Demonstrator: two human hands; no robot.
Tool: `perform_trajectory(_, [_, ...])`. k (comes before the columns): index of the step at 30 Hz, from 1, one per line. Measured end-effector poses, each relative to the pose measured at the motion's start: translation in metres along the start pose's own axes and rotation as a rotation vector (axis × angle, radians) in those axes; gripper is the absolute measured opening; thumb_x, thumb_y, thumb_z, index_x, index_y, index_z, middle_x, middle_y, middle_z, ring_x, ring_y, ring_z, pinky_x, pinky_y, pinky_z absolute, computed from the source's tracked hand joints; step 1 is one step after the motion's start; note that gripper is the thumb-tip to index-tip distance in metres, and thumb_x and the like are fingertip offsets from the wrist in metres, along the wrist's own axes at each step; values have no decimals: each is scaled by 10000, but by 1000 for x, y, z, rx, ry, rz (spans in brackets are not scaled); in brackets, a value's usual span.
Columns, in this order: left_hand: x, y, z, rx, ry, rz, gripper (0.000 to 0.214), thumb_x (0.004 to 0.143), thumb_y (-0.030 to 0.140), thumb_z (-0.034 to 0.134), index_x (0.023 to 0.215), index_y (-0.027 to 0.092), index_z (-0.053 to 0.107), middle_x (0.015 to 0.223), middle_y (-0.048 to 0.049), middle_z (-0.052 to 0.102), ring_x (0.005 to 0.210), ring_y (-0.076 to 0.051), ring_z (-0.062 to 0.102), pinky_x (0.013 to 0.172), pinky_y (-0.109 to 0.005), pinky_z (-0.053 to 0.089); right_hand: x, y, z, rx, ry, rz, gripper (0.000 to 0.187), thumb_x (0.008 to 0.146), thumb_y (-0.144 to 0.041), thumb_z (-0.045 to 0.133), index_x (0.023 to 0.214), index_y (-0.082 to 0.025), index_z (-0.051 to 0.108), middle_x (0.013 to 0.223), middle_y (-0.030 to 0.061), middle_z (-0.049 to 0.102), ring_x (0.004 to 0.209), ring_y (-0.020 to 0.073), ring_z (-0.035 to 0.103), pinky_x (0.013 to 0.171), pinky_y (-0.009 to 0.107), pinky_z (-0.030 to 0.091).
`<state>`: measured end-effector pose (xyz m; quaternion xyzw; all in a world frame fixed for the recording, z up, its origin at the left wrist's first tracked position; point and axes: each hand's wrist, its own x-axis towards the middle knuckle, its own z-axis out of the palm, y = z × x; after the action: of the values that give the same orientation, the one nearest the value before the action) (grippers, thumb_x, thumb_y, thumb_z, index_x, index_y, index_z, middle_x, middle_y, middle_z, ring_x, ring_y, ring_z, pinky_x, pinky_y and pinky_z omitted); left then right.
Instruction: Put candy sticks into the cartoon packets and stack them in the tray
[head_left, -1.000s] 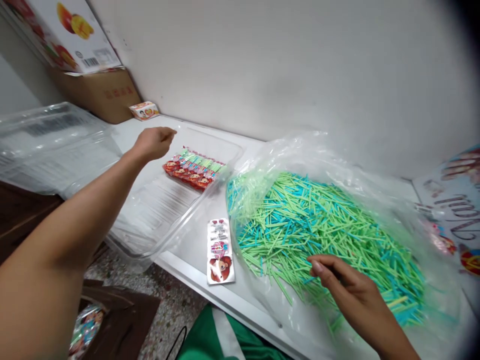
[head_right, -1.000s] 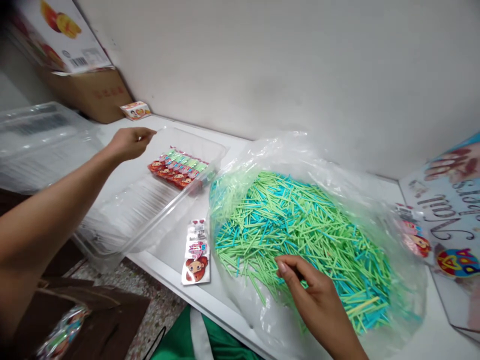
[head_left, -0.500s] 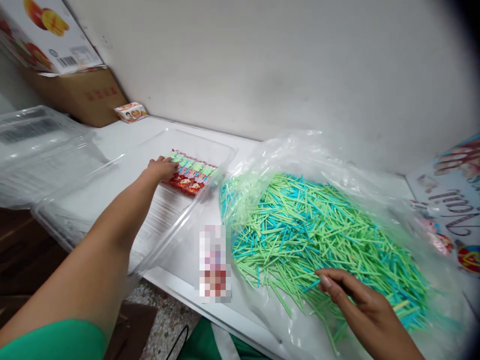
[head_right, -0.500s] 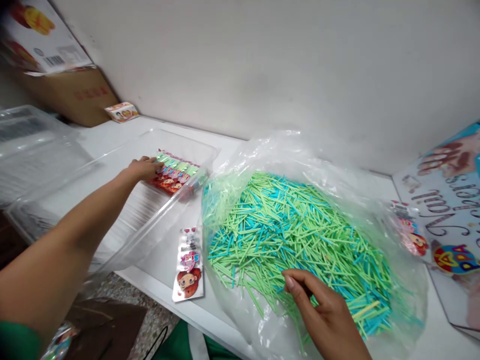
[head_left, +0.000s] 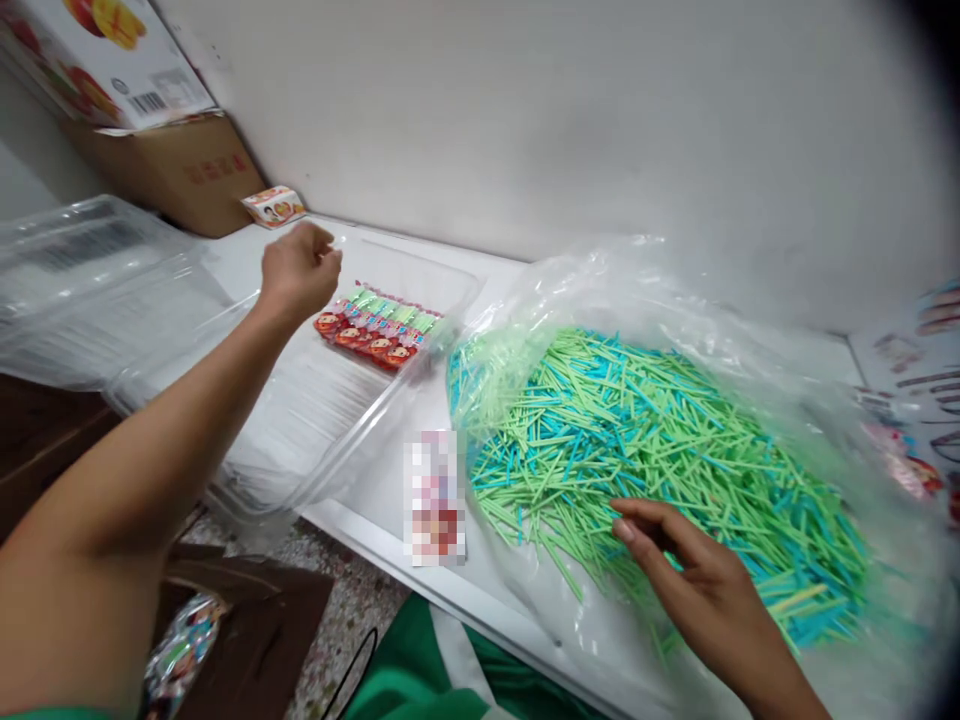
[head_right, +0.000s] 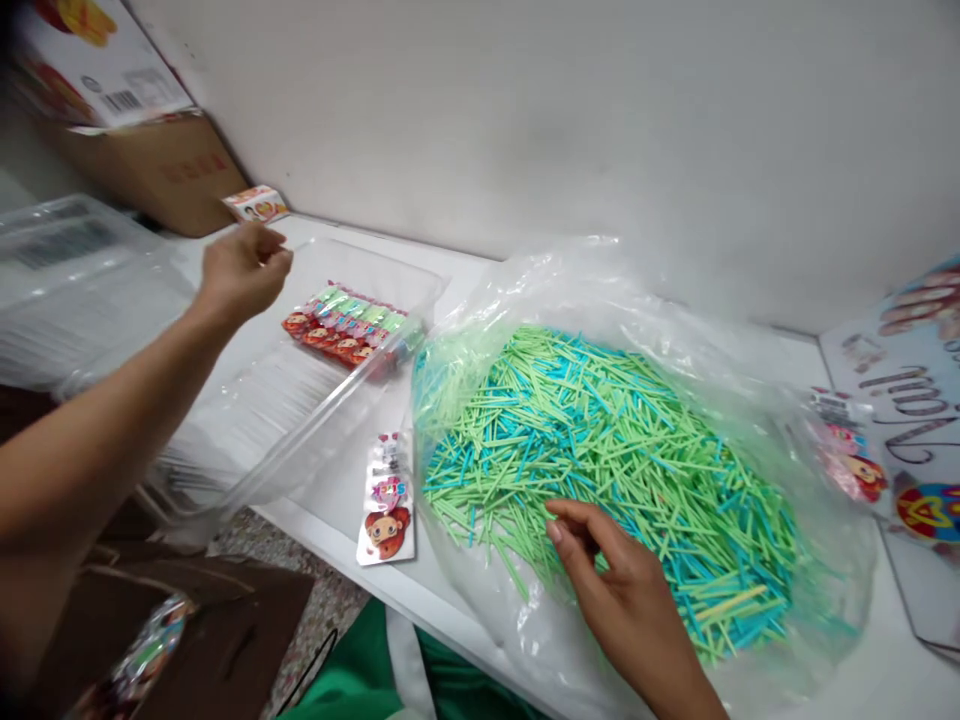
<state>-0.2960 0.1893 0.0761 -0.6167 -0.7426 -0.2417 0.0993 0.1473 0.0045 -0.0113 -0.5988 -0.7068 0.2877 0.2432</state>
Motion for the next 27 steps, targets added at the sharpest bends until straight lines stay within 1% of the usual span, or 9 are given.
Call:
perform_trajectory(2, [-55, 39, -30, -315, 70, 102, 321, 879, 327, 486, 1066, 77, 561, 919, -62, 644, 741, -104, 541, 720, -256, 443, -4, -6, 2, 27, -16, -31, 230, 866, -402, 533, 1019, -256, 623, 933, 0, 690, 797, 126, 650, 667, 179, 500])
perform_trajectory(4, [-122, 73, -44, -504, -91, 201, 248, 842, 367, 540, 921, 143, 610, 767, -23, 640, 646, -107, 547, 627, -232, 434, -9, -10, 3, 52, -43, -74, 203, 876, -386, 524, 987, -253, 630, 922, -1, 684, 798, 123, 642, 688, 186, 492])
perform_trajectory(6, [-183, 92, -37, -571, -439, 190, 244, 848, 395, 514, 922, 186, 614, 775, -16, 657, 664, -132, 585, 621, -245, 439, -16, -13, 4, 71, -66, -110, 188, 886, -371, 512, 974, -254, 631, 916, -3, 678, 791, 122, 633, 697, 193, 486])
perform_trajectory(7, [-207, 94, -27, -549, -496, 98, 275, 851, 434, 489, 942, 200, 602, 790, -15, 662, 670, -141, 596, 611, -248, 434, -20, -14, 4, 81, -74, -123, 184, 890, -365, 507, 975, -257, 629, 918, -3, 676, 789, 122, 630, 698, 197, 485])
perform_trajectory(9, [-237, 87, 3, -368, -490, -143, 391, 788, 539, 526, 989, 206, 559, 860, -29, 668, 693, -165, 609, 605, -262, 418, -28, -14, 3, 100, -89, -141, 180, 895, -357, 501, 980, -259, 625, 922, -3, 672, 783, 124, 626, 703, 204, 487])
perform_trajectory(12, [-247, 64, 44, -164, -468, -375, 523, 682, 618, 589, 984, 194, 537, 856, -54, 666, 721, -213, 613, 570, -275, 372, -40, -14, -2, 114, -92, -159, 184, 899, -354, 492, 974, -251, 624, 904, 7, 670, 763, 130, 620, 698, 215, 493])
perform_trajectory(15, [-242, 48, 65, -186, -498, -427, 427, 623, 584, 651, 787, 199, 568, 719, -43, 649, 681, -218, 601, 540, -267, 337, -51, -15, -7, 112, -74, -165, 199, 898, -366, 486, 969, -241, 624, 878, 21, 673, 758, 144, 620, 696, 231, 499])
perform_trajectory(21, [-243, 45, 68, -292, -455, -440, 271, 697, 461, 602, 671, 193, 566, 625, -12, 624, 588, -163, 575, 522, -244, 344, -66, -13, -11, 121, -33, -160, 228, 898, -386, 467, 963, -244, 633, 811, 16, 675, 734, 147, 632, 640, 220, 495])
perform_trajectory(27, [-252, 44, 67, -312, -284, -449, 258, 673, 406, 613, 812, 192, 579, 761, -23, 645, 672, -165, 583, 585, -247, 389, -70, -12, -13, 120, -30, -171, 222, 899, -372, 465, 968, -245, 633, 818, 10, 676, 742, 139, 632, 619, 208, 488])
